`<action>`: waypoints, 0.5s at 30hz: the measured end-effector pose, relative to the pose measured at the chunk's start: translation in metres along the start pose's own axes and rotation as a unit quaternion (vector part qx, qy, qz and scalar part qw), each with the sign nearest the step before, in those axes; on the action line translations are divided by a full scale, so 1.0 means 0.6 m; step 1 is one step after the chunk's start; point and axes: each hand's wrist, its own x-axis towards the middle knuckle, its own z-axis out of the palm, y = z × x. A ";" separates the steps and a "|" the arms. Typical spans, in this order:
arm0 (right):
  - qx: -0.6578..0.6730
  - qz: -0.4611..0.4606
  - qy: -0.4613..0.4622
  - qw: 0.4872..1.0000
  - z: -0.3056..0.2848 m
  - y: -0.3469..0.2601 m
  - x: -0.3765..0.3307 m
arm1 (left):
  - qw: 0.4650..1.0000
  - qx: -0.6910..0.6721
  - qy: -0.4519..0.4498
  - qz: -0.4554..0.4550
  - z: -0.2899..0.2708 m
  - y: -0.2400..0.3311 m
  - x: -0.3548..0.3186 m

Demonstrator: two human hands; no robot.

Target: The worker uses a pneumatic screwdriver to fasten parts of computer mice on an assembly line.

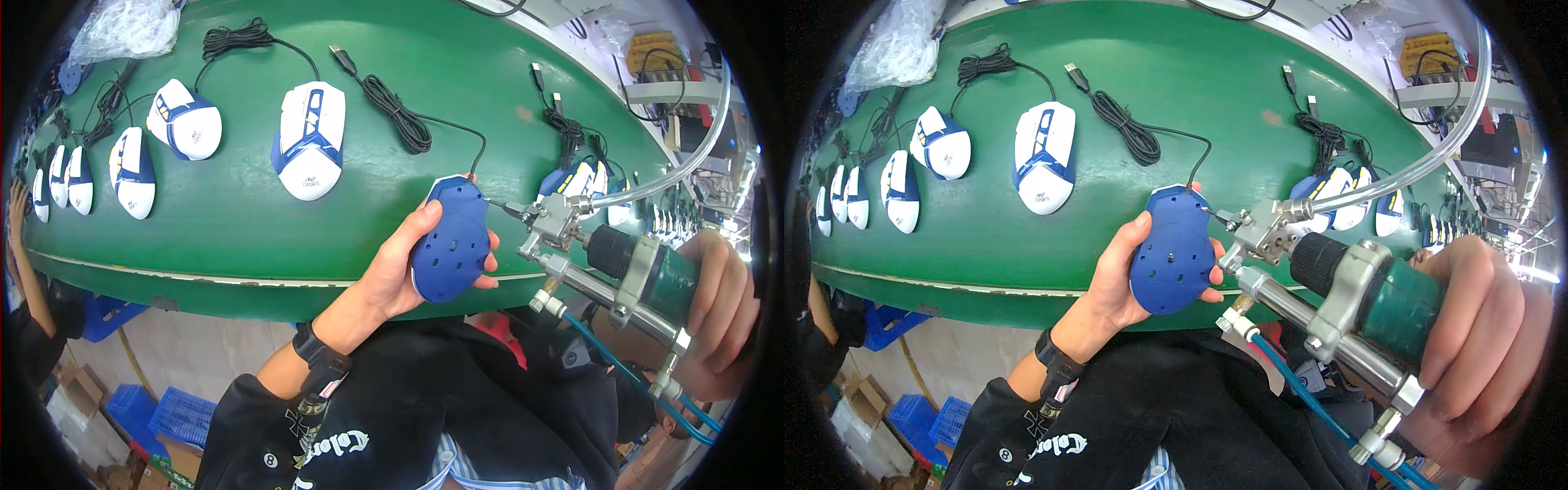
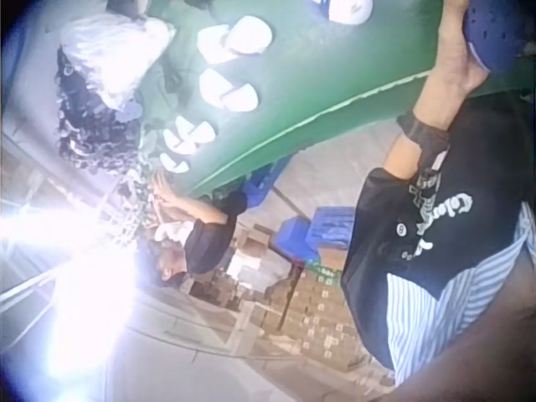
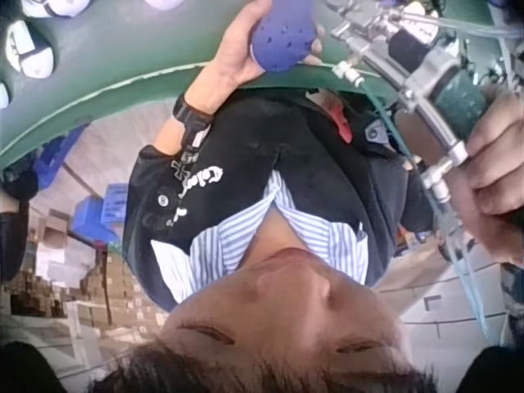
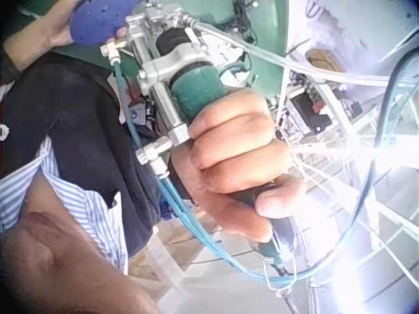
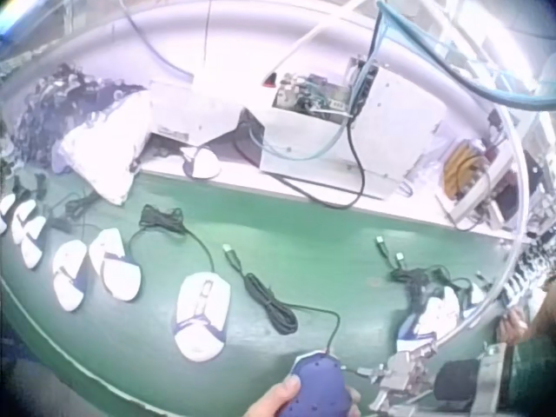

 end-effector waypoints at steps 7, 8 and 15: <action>0.009 0.013 0.088 0.996 0.026 0.022 0.018 | 1.000 0.021 0.016 0.001 0.001 0.009 -0.006; 0.036 -0.040 0.097 0.994 -0.003 0.019 -0.038 | 1.000 0.023 0.007 -0.001 0.003 0.009 -0.006; -0.029 -0.038 0.315 0.948 0.117 0.053 0.047 | 0.997 0.081 0.002 -0.019 -0.007 0.008 -0.004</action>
